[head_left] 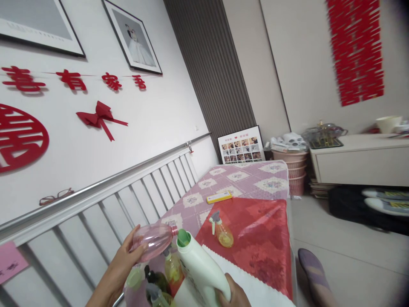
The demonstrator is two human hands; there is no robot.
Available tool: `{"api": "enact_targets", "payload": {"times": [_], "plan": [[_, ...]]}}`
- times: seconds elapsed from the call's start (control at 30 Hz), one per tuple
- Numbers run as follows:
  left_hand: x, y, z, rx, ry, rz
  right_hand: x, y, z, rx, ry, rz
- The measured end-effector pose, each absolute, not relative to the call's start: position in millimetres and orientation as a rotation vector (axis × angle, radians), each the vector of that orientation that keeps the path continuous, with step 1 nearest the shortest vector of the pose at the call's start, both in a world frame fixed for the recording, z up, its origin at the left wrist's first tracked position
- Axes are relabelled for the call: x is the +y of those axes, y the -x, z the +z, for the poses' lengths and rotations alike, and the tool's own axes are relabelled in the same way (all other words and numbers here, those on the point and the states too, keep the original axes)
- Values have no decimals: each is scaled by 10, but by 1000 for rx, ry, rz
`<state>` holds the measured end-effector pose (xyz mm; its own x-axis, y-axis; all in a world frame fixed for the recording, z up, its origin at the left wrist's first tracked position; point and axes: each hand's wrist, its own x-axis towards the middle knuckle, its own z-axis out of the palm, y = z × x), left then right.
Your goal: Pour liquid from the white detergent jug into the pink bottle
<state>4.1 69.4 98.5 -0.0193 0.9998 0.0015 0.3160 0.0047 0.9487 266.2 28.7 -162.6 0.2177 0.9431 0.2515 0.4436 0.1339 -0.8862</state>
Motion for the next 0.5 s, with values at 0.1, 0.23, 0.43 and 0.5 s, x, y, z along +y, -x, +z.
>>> {"api": "enact_targets", "payload": {"times": [0.1,0.23,0.43,0.5], "plan": [[709,-16,997,1460,-1444,1014,288,-2663,-1614,-1383,1462,628],[730,-4,1013,1473,-1478,985,291,-2661,-1601,-1366,1458,621],[713,-30,1059,1489,-1476,986,272,-2649,-1600,-1333,1452,606],[701,-40,1074,1489,-1483,1008,263,-2649,-1604,-1324,1438,606]]}}
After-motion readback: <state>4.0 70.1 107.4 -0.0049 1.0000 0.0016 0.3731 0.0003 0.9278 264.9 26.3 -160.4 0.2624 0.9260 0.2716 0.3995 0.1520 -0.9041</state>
